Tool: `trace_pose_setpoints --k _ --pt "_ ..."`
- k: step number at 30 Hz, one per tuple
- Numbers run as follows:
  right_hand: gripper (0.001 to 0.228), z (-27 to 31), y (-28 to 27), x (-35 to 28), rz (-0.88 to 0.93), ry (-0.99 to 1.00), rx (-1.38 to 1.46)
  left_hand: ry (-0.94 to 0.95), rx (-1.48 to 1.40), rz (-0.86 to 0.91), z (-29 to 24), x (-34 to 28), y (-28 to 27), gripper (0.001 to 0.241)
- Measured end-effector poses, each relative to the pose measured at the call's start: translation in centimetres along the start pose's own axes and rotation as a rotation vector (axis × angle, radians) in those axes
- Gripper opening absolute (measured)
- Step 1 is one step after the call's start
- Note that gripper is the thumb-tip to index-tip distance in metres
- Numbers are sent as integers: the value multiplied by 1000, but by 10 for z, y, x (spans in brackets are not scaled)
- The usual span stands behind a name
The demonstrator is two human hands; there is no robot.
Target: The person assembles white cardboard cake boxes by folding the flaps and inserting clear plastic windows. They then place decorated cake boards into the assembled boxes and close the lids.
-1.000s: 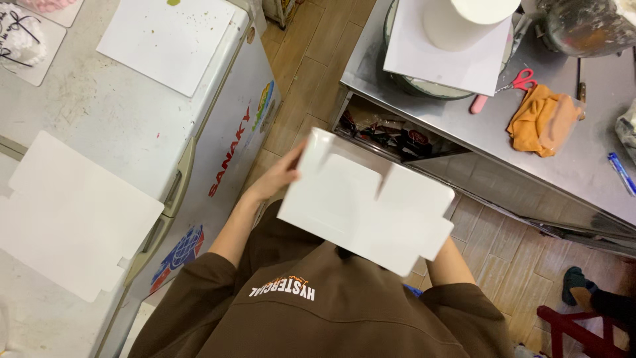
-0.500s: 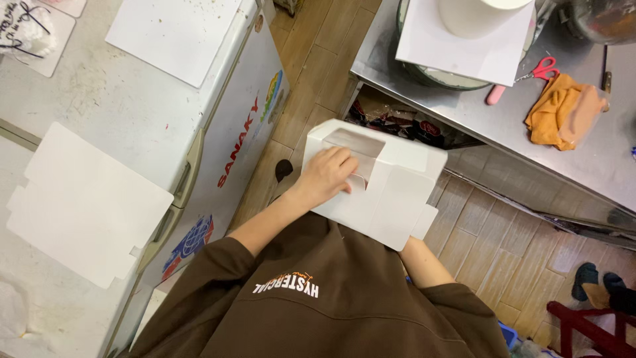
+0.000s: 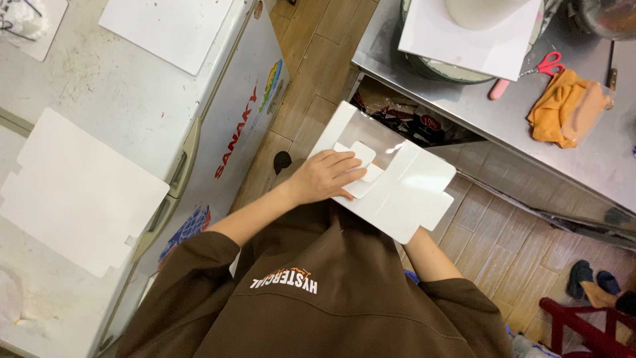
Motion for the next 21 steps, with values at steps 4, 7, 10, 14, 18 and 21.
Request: trace_pose_setpoints --k 4,7,10,14,18,21 --pt "62 10 6 9 -5 -28 71 -74 1 184 39 -22 8 37" --pt "59 23 14 18 -4 -67 121 -205 -153 3 56 -33 -10 38" --pt "57 33 22 31 33 -79 117 -402 -237 -134 60 -38 -36 48" --pt "54 33 46 41 115 -45 88 -326 34 -196 46 -46 -62 47" --pt "52 35 81 63 235 -13 64 -237 212 -199 27 -69 -90 41" --pt "50 37 106 82 255 8 68 -347 213 -197 21 -99 -109 35"
Point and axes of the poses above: each hand's wrist, its own x-axis towards the middle knuckle, its own y-axis out of the palm, z = x × y, the point moved 4 cm from there along x, towards the middle knuckle, and after that the axes turned 7 degrees about y, right-handed, at the moved point
